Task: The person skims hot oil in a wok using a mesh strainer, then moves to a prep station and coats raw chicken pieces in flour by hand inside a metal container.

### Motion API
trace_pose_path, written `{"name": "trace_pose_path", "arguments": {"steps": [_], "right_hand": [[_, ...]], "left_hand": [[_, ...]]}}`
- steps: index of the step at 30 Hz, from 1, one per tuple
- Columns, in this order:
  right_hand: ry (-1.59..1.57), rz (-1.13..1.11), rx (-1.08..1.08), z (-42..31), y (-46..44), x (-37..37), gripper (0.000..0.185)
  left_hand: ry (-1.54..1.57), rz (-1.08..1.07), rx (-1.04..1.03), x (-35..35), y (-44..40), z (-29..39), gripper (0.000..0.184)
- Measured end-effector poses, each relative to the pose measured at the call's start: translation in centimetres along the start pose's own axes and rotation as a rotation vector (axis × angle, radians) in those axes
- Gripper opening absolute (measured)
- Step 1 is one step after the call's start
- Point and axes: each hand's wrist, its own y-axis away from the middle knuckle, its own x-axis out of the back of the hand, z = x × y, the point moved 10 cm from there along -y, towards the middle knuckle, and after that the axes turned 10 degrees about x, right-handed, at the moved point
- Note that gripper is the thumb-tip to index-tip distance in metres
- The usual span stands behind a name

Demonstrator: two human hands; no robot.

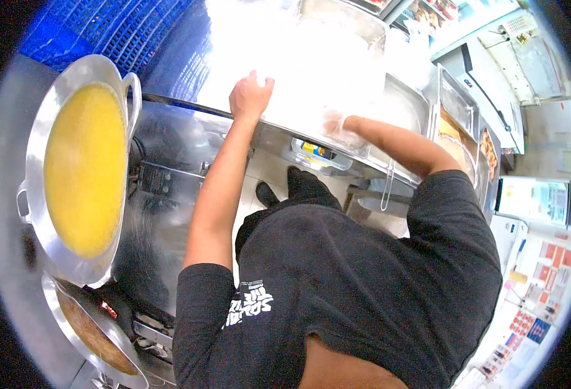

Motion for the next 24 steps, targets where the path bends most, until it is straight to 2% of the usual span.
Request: {"name": "trace_pose_path", "arguments": {"steps": [3, 7, 13, 15, 16, 19, 22, 23, 24], "right_hand": [[-0.005, 0.123, -0.104, -2.5, -2.2, -0.2, 0.026], [0.032, 0.202, -0.200, -0.7, -5.7, 2.4, 0.029], [0.191, 0.118, -0.091, 5.8, -4.4, 10.4, 0.032], [0.245, 0.084, -0.043, 7.1, -4.1, 12.4, 0.033], [0.335, 0.161, 0.014, 7.9, -4.7, 13.4, 0.033], [0.412, -0.059, 0.012, 9.7, -8.1, 11.4, 0.033], [0.421, -0.199, -0.004, 7.7, -12.4, 9.3, 0.033], [0.414, -0.250, -0.004, 6.8, -12.9, 8.0, 0.033], [0.469, -0.118, -0.015, 5.2, -12.5, 7.7, 0.031]], "left_hand": [[-0.023, 0.003, -0.011, -0.2, 0.2, 0.1, 0.048], [0.021, 0.051, -0.055, 0.1, 0.2, 0.2, 0.042], [0.038, 0.074, -0.066, 0.0, -0.1, -0.1, 0.041], [0.024, -0.001, -0.004, -0.1, 0.0, -0.1, 0.045], [0.018, -0.036, 0.027, 0.0, 0.0, -0.2, 0.048], [0.019, -0.019, 0.011, 0.1, -0.1, 0.0, 0.047], [-0.010, -0.054, 0.034, -0.1, -0.3, 0.0, 0.046], [0.010, -0.002, -0.003, 0.1, -0.5, 0.0, 0.043], [0.029, 0.039, -0.039, -0.1, -0.6, -0.1, 0.040]]}}
